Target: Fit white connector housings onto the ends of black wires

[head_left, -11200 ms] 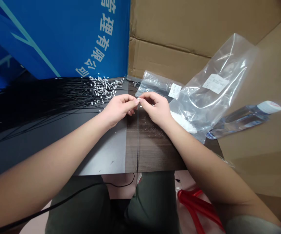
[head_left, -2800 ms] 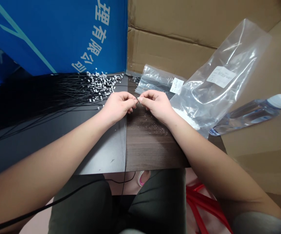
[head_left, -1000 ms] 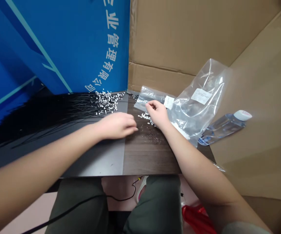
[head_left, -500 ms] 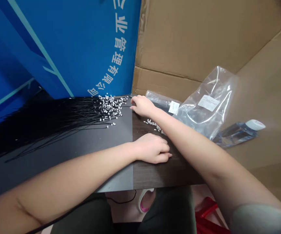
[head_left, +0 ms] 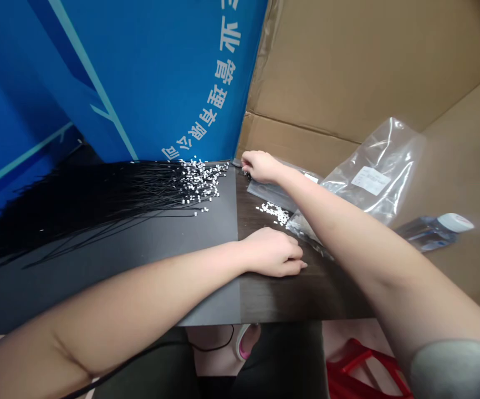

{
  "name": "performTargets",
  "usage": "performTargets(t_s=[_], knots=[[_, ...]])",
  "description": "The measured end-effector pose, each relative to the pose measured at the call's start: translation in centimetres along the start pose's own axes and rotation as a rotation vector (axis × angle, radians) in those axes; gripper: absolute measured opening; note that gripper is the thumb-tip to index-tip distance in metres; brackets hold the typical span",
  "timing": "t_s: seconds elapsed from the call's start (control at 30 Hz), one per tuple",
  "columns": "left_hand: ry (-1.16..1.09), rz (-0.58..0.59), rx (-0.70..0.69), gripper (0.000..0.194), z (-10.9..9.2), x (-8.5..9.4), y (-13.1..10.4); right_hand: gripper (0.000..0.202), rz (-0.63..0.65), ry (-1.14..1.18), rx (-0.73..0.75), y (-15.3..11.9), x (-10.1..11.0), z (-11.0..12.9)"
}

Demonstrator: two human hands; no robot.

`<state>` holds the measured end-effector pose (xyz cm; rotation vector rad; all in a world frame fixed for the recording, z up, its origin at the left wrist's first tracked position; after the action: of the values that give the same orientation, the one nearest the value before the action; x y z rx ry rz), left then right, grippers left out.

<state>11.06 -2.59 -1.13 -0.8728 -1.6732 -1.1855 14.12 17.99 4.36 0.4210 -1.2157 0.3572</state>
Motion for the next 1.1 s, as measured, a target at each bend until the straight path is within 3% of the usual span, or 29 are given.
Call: performTargets(t_s=[0.07,0.17,0.23,0.33,0.43,0.5,0.6,0.73,0.83,0.9,1.0,1.1], knots=[[-0.001,-0.006,0.005,0.04,0.0,0.0,0.0,0.009,-0.153,0.215,-0.018,-0.2,1.0,-0.7],[-0.004,-0.007,0.01,0.04,0.1,-0.2,0.1,0.016,-0.483,0.696,0.047,-0.7,3.8,-0.7],[-0.014,-0.004,0.019,0.04,0.2,-0.2,0.1,0.016,-0.68,0.986,0.135,-1.9,6.7,-0.2],[-0.045,-0.009,0.065,0.041,0.8,0.1,-0.2,0.02,-0.864,1.314,0.251,-5.7,12.5,0.6],[-0.102,-0.011,0.159,0.042,2.0,0.9,-0.7,0.022,-0.787,1.549,0.377,-10.7,17.3,1.2],[-0.128,-0.03,0.262,0.04,3.1,1.7,-1.1,0.023,-0.553,1.706,0.392,-13.2,18.0,1.8],[-0.144,-0.066,0.432,0.037,5.1,2.7,-1.8,0.012,-0.417,1.85,0.245,-15.1,15.1,1.7],[-0.1,-0.149,0.684,0.026,8.3,3.5,-2.8,0.01,-0.377,1.819,-0.05,-14.6,7.1,0.2],[0.001,-0.21,0.763,0.02,10.3,4.0,-3.5,0.014,-0.322,1.902,-0.164,-13.9,2.0,-1.2],[0.024,-0.239,0.791,0.019,10.9,4.4,-3.8,0.017,-0.273,1.935,-0.199,-13.8,0.0,-1.7],[-0.03,-0.354,0.753,0.018,9.7,5.9,-3.7,0.016,-0.292,1.938,-0.233,-13.9,-1.1,-1.6],[-0.131,-0.34,0.424,0.019,4.7,7.7,-2.1,0.012,-0.324,1.928,-0.28,-14.0,-1.6,-0.7]])
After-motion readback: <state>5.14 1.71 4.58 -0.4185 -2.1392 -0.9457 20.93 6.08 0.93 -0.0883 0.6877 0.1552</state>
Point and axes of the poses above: each hand's wrist, its own y-axis towards the middle knuckle, its own x-axis out of the back of the hand, z = x × y, the point moved 5 cm from there along y, towards the middle knuckle, and after that the axes turned 10 degrees about y, right-handed, at the moved point
